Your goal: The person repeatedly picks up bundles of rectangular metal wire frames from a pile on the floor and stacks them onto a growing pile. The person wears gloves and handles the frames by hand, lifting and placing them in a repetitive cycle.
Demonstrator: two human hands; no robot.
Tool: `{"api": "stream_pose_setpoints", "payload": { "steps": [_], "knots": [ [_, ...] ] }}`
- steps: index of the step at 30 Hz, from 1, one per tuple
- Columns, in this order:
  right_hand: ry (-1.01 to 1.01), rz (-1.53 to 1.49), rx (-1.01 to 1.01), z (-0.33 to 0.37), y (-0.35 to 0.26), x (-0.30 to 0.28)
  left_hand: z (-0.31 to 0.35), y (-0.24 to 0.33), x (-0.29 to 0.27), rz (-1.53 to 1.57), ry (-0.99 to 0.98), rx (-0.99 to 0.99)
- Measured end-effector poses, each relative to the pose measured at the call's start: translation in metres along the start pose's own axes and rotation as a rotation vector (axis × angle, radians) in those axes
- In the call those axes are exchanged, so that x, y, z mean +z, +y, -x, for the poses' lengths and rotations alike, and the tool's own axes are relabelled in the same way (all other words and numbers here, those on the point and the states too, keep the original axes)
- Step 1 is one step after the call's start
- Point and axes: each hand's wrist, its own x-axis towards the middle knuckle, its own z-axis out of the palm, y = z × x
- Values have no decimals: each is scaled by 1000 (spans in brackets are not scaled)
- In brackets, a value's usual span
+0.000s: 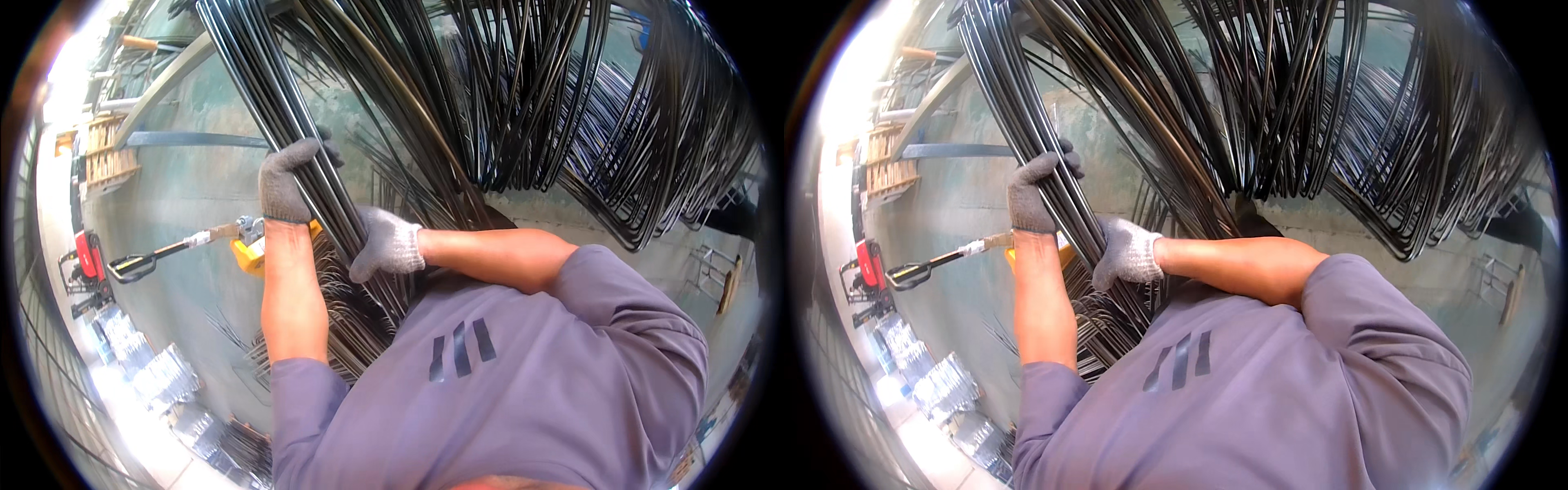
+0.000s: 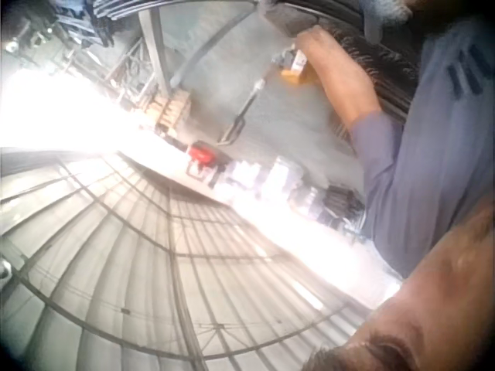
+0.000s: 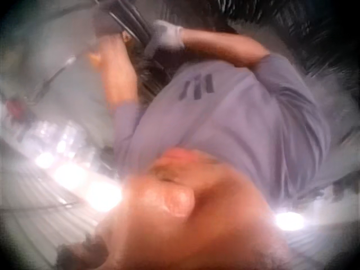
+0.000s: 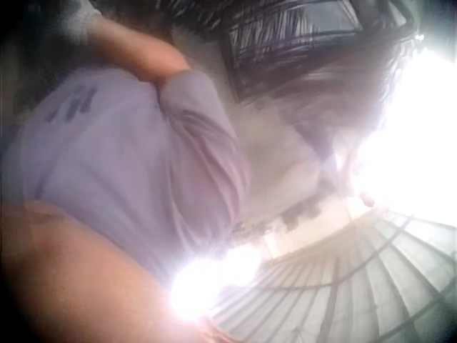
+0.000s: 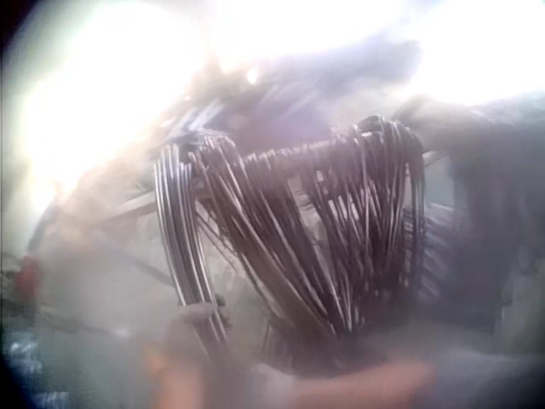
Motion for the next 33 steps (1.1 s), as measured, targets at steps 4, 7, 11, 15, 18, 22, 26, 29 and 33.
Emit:
{"api": "stream_pose_setpoints", "payload": {
  "steps": [4, 7, 11, 15, 18, 22, 26, 29, 33],
  "knots": [
    [105, 90, 37, -4, -5, -3, -17, -1, -5, 109, -143, -21],
    [152, 71, 77, 5, 1, -11, -36, -12, -9, 167, -219, -41],
    [187, 35, -39, 39, -16, -37, -38, -24, 28, 108, -186, 35],
    [197, -18, -32, 69, -21, -45, -44, -40, 37, 102, -150, 44],
    [207, -47, -26, 69, 3, -59, -37, -48, 38, 117, -218, -34],
    [211, 205, -197, 59, 35, -86, -41, -43, 34, 146, -253, -125],
    [348, 34, -1, 80, 6, -51, -50, -16, 23, 264, -423, -98],
    [345, 16, 9, 85, 1, -50, -90, 25, 9, 306, -548, -98],
    [357, -37, 30, 91, 1, -42, -128, 64, 10, 290, -572, -98]
  ]
}}
